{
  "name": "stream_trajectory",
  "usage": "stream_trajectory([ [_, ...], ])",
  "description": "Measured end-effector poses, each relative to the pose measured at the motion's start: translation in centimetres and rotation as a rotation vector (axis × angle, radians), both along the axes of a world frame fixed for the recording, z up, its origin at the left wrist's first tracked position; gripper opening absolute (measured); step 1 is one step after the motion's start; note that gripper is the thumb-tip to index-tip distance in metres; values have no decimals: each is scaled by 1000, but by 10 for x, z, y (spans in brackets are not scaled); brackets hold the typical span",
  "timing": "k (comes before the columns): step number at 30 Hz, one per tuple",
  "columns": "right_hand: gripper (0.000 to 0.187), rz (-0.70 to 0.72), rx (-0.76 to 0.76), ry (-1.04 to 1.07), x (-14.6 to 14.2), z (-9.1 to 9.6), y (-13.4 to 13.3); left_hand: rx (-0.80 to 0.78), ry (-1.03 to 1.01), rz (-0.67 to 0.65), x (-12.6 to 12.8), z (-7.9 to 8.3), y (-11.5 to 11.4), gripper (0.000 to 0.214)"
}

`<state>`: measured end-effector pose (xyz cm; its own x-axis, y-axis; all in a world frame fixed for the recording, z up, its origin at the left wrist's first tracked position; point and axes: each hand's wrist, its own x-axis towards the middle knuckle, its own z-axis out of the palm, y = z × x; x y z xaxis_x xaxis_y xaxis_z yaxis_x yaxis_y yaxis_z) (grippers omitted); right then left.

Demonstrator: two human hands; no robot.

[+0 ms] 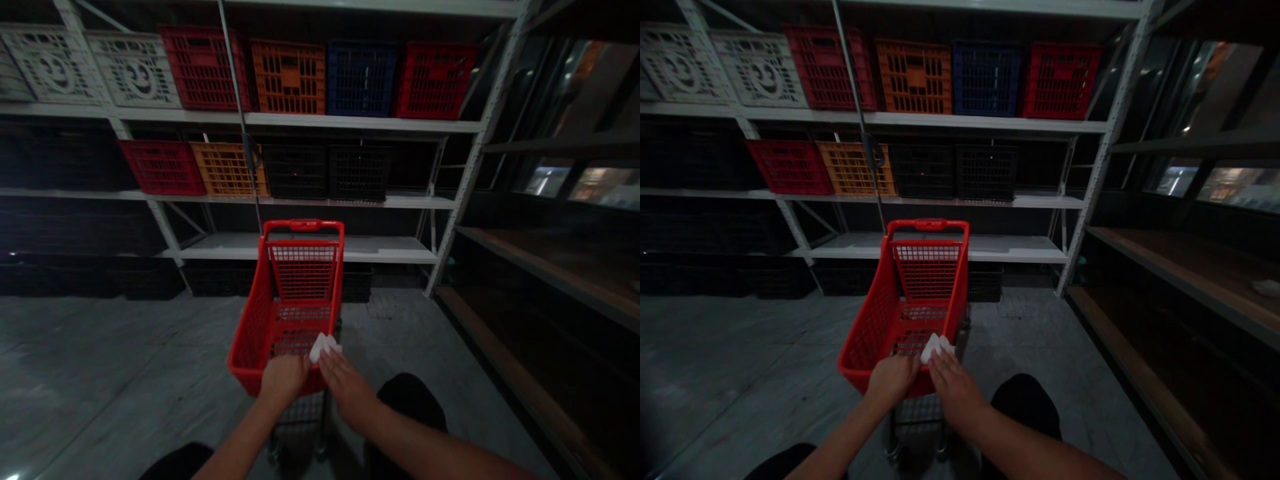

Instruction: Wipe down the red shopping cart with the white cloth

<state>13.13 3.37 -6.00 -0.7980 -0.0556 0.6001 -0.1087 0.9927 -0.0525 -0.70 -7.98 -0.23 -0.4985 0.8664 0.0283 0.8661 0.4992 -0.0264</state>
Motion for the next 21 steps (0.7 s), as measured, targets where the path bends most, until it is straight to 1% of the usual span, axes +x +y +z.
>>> stream_trajectory([
  [2,57,36,25,-9,2,0,5,1,17,-18,-1,-2,-2,52],
  [4,55,22,40,-8,-10,6,27,11,18,-4,-1,-3,-3,56],
  [8,49,-130,-3,19,-52,27,85,20,7,32,-1,-4,-7,60],
  [10,47,-195,-35,25,-66,30,98,15,12,15,-3,-3,-12,60],
  [11,47,-209,-45,30,-68,30,96,7,12,5,-4,-2,-15,60],
  [12,46,-209,-52,38,-67,27,90,-2,12,-1,-6,-1,-18,60],
  [14,48,-164,-48,49,-57,19,64,-20,17,-7,-10,0,-26,59],
  [16,50,-65,-23,36,-41,12,29,-26,21,-14,-15,1,-33,57],
  [18,51,38,10,-7,-25,8,-4,-27,13,-48,-20,2,-39,55],
  [20,49,108,37,-59,-17,8,-24,-40,4,-83,-26,2,-44,55],
  [21,48,131,52,-85,-17,10,-27,-49,4,-98,-30,1,-46,56],
])
